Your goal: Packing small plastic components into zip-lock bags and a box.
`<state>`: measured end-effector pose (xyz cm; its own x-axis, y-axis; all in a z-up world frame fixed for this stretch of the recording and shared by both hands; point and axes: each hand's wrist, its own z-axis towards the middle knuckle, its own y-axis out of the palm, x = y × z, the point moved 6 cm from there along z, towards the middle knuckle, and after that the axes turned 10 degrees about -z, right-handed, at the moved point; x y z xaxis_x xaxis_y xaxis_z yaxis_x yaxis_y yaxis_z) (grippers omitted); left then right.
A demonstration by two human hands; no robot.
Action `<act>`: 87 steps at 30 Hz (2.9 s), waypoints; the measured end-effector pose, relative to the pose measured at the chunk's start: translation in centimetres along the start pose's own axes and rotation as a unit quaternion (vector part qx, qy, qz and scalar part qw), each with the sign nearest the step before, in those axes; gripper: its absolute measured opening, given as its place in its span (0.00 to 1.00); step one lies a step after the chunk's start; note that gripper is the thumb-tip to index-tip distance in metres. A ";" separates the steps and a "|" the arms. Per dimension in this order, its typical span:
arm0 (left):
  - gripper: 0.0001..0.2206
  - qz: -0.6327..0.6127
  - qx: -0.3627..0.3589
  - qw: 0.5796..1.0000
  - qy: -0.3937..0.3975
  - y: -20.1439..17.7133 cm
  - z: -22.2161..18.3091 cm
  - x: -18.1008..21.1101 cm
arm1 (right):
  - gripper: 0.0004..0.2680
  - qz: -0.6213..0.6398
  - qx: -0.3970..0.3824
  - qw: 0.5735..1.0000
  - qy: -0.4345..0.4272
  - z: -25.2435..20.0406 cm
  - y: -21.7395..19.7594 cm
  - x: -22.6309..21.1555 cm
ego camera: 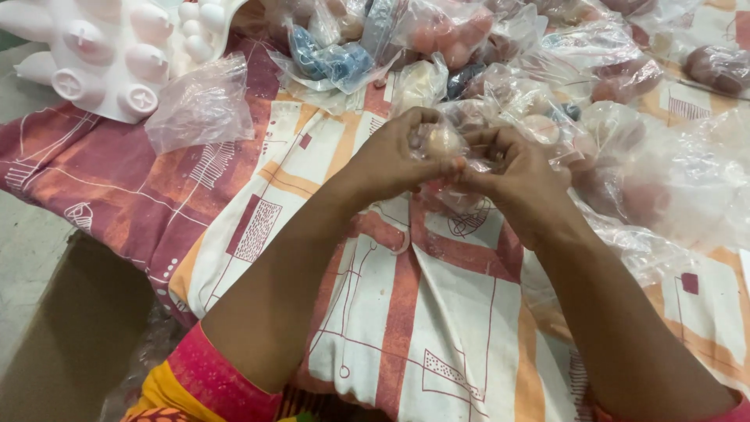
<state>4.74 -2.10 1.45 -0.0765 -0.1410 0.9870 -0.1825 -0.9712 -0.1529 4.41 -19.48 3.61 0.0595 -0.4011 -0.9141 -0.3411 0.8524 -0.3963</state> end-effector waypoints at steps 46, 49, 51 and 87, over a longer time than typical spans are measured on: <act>0.15 -0.449 0.576 0.637 -0.246 -25.6 -40.2 -44.1 | 0.16 -0.212 -0.419 0.851 -0.235 -4.3 47.5 -11.3; 0.15 -0.397 0.566 0.687 -0.225 -24.5 -39.2 -44.4 | 0.16 -0.248 -0.411 0.851 -0.214 -4.6 46.9 -12.2; 0.22 0.205 0.616 0.712 -0.269 -25.8 -40.4 -38.6 | 0.16 -0.259 -0.419 0.844 -0.214 -5.0 46.6 -13.1; 0.14 0.235 0.111 0.965 0.030 -6.8 -12.8 4.9 | 0.12 -0.367 -0.038 0.929 -0.024 2.3 2.4 -7.1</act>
<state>-6.96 6.29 6.74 -0.1574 -0.5713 0.8055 0.1001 -0.8207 -0.5625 5.37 -13.81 8.97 0.3442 -0.8479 -0.4031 -0.2574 0.3277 -0.9090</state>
